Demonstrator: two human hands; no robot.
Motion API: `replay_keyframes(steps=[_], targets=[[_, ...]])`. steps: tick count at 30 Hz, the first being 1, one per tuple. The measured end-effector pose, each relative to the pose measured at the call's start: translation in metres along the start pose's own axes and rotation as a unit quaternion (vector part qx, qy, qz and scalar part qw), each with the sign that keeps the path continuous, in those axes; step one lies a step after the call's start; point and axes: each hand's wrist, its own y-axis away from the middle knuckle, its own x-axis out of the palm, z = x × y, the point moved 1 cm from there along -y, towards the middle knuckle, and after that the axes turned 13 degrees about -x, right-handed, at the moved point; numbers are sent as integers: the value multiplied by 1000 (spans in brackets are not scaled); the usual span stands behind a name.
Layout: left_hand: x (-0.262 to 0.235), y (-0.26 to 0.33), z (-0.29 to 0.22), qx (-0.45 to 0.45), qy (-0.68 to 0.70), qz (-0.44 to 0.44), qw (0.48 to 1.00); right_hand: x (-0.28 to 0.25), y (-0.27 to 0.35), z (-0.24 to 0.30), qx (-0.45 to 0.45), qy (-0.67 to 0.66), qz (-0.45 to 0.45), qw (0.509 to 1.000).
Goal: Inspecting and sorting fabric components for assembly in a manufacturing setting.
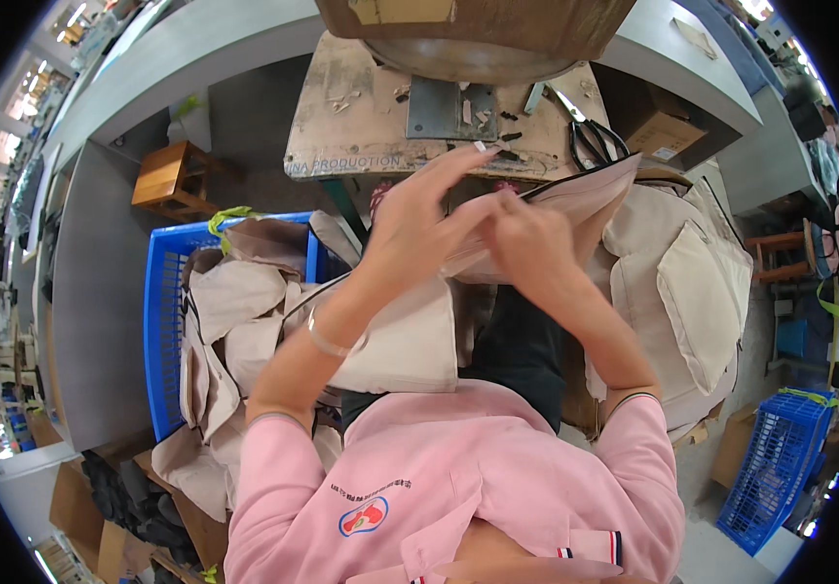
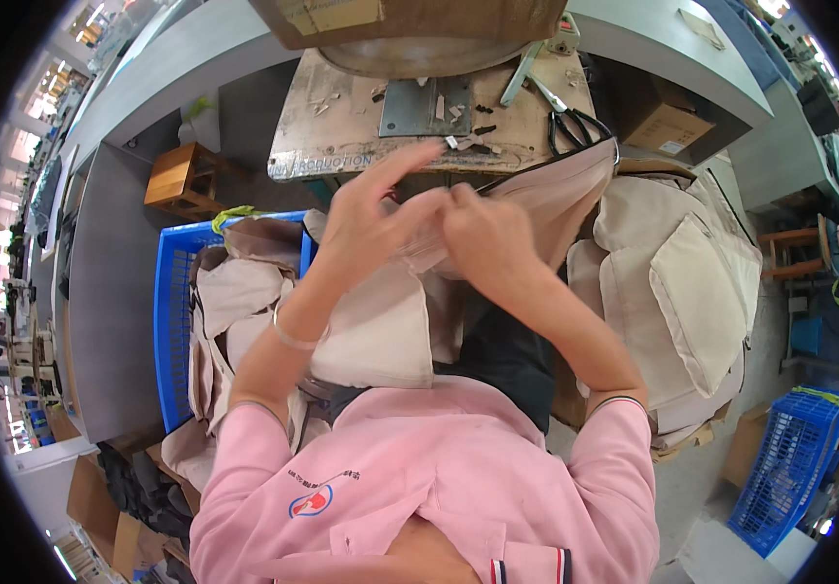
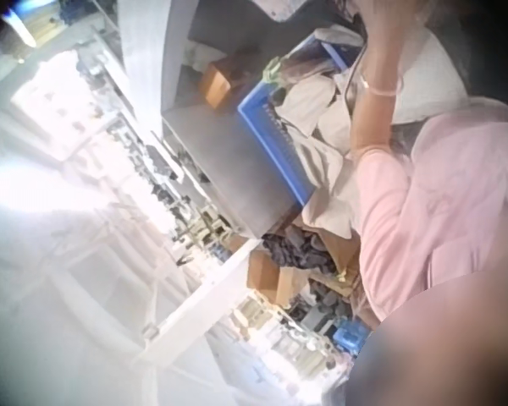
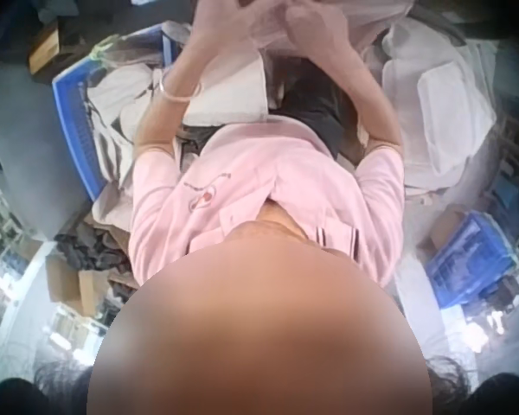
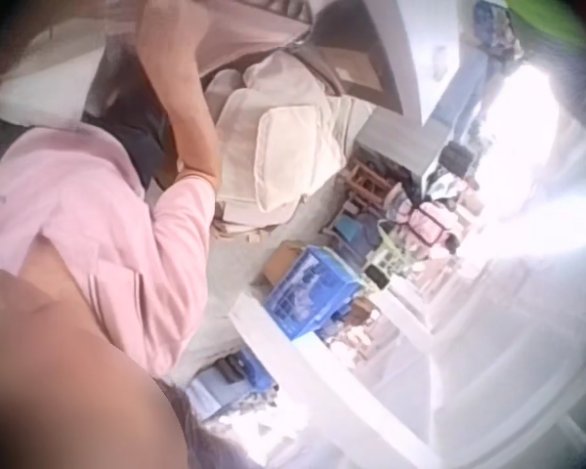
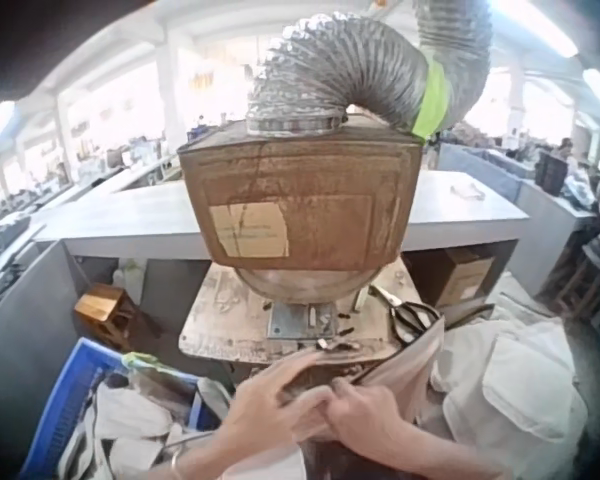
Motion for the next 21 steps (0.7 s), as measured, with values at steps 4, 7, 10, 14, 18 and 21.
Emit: replay_keyframes(steps=[4,7,10,14,18,21], targets=[[-9,39,35,-154,7,13,988,-42,-6,-28,47,32,-88,994],[0,35,43,-190,15,10,982,-58,-19,-34,65,35,-84,994],[1,11,37,-144,50,-28,988,-70,-31,-48,52,26,-126,990],[-23,-37,25,-169,97,56,979,-72,-39,-78,100,-50,-119,987],[-44,-83,25,-192,62,153,967,-52,-48,-102,133,-71,-110,982],[-46,-108,33,-235,72,163,956,-35,-52,-114,142,-69,-133,979]])
